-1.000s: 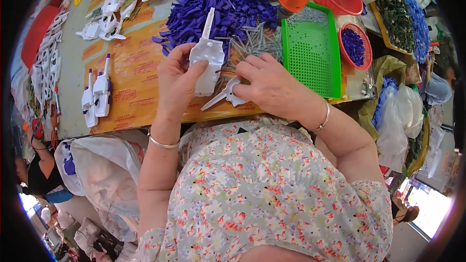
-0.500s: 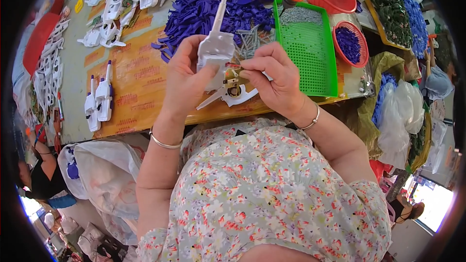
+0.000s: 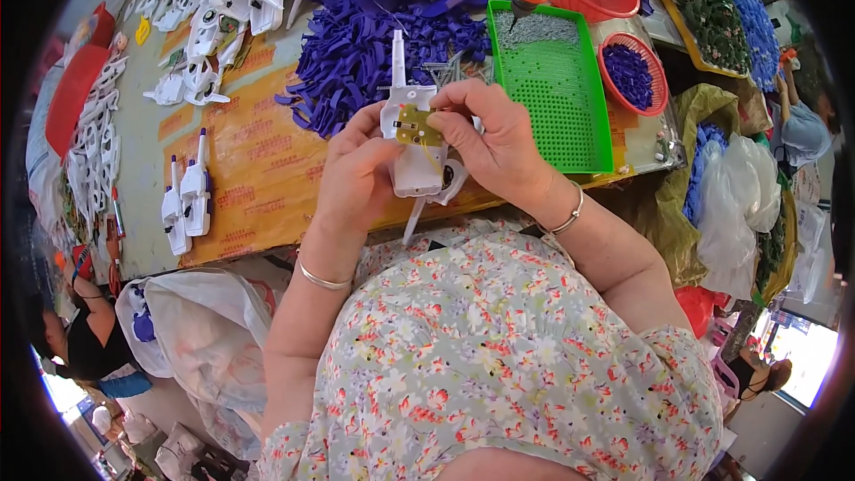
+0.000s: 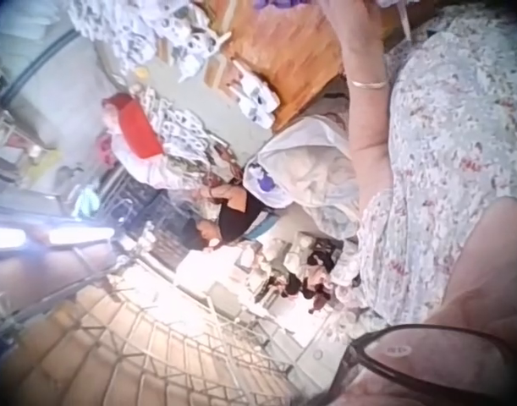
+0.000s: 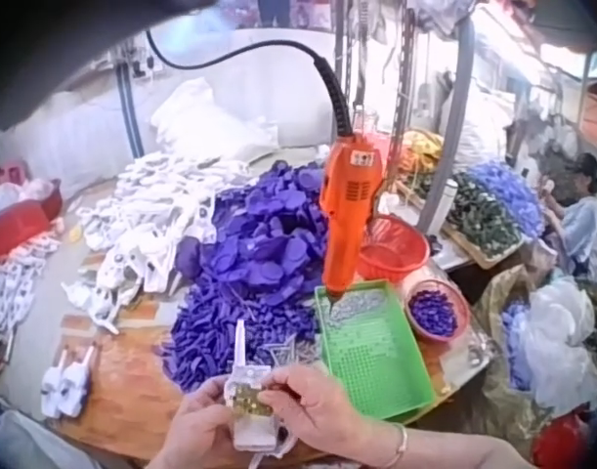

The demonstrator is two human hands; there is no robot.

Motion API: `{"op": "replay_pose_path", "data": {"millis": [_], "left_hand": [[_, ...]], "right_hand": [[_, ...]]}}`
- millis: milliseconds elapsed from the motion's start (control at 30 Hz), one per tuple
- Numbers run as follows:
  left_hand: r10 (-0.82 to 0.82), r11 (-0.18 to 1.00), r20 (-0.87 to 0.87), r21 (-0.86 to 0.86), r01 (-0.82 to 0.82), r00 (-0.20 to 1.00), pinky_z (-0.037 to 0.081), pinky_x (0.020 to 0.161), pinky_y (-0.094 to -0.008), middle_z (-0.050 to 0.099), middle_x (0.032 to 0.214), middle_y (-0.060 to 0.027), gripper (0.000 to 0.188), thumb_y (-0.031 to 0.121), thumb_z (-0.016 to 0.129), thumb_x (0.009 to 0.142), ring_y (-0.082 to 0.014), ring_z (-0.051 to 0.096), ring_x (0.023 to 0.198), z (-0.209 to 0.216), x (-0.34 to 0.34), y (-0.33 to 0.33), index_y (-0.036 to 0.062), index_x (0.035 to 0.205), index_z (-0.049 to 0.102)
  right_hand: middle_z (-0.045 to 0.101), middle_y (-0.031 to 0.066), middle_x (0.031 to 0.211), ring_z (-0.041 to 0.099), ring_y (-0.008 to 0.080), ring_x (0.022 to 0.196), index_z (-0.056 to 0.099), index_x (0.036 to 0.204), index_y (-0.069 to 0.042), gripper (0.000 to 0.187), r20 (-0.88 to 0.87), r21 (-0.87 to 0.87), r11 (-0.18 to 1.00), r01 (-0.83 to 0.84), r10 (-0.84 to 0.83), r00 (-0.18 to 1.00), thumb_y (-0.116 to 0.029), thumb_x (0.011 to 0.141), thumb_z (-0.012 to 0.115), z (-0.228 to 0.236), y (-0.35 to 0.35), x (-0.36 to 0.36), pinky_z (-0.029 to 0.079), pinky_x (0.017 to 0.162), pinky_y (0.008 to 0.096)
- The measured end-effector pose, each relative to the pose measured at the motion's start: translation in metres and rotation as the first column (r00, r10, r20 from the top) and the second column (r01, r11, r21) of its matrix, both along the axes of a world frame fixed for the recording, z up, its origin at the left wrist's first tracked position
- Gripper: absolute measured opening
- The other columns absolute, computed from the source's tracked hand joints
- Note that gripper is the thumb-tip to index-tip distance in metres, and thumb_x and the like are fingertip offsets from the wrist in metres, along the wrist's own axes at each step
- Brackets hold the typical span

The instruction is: The person assembles small handheld plastic devices by fitting internal gears, springs, and decorative plastic pieces into plastic housings, securing the parts with adhesive from a hot glue gun.

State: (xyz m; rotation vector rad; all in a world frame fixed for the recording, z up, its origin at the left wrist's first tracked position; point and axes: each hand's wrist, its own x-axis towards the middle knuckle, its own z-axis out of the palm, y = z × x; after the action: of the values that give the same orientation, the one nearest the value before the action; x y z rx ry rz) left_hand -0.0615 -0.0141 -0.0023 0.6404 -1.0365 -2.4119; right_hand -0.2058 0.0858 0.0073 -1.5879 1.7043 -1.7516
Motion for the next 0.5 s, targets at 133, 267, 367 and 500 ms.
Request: {"op": "replay_pose_path", "data": {"millis": [133,267,367,500], "left_hand": [[-0.020,0.999,-0.070,0.037,0.023,0.997,0.051,0.085,-0.0318,0.058,0.109,-0.0114,0.041,-0.005,0.051,0.079,-0.0188,0.061,0.096,-0.009,0.002,0.004,-0.0045,0.119,0.047],[-0.027,0.998,-0.006,0.048,0.028,1.000,0.051,0.085,-0.0309,0.060,0.107,-0.0107,0.039,-0.004,0.051,0.080,-0.0172,0.061,0.093,-0.005,0.001,0.010,-0.0057,0.118,0.050],[-0.090,0.996,0.006,0.012,0.090,0.996,0.051,0.083,-0.0309,0.061,0.105,-0.0110,0.039,-0.004,0.050,0.079,-0.0170,0.062,0.091,-0.010,0.002,0.014,-0.0066,0.119,0.051],[-0.106,0.991,-0.025,0.086,0.108,0.994,0.052,0.082,-0.0320,0.062,0.107,-0.0127,0.045,-0.005,0.049,0.077,-0.0190,0.063,0.093,-0.011,0.002,0.011,-0.0082,0.121,0.051]], "right_hand": [[0.061,0.0085,0.062,0.058,0.0214,0.049,0.060,0.087,-0.004,0.009,-0.098,-0.015,0.995,0.102,-0.103,0.990,-0.006,0.081,0.067,-0.010,0.000,0.002,0.045,0.048,0.0315],[0.060,0.0082,0.067,0.058,0.0204,0.055,0.061,0.087,-0.004,0.010,0.068,0.113,0.985,0.133,-0.141,0.988,-0.004,0.079,0.068,-0.010,0.002,0.005,0.045,0.050,0.0311],[0.056,0.0078,0.073,0.055,0.0204,0.062,0.062,0.087,-0.003,0.010,-0.141,0.042,0.981,0.190,-0.183,0.973,-0.003,0.079,0.068,-0.010,0.002,0.003,0.045,0.054,0.0301],[0.054,0.0074,0.077,0.053,0.0209,0.067,0.063,0.086,-0.002,0.009,-0.133,0.040,0.978,0.203,-0.196,0.971,-0.003,0.078,0.068,-0.011,0.003,0.002,0.045,0.057,0.0295]]}}
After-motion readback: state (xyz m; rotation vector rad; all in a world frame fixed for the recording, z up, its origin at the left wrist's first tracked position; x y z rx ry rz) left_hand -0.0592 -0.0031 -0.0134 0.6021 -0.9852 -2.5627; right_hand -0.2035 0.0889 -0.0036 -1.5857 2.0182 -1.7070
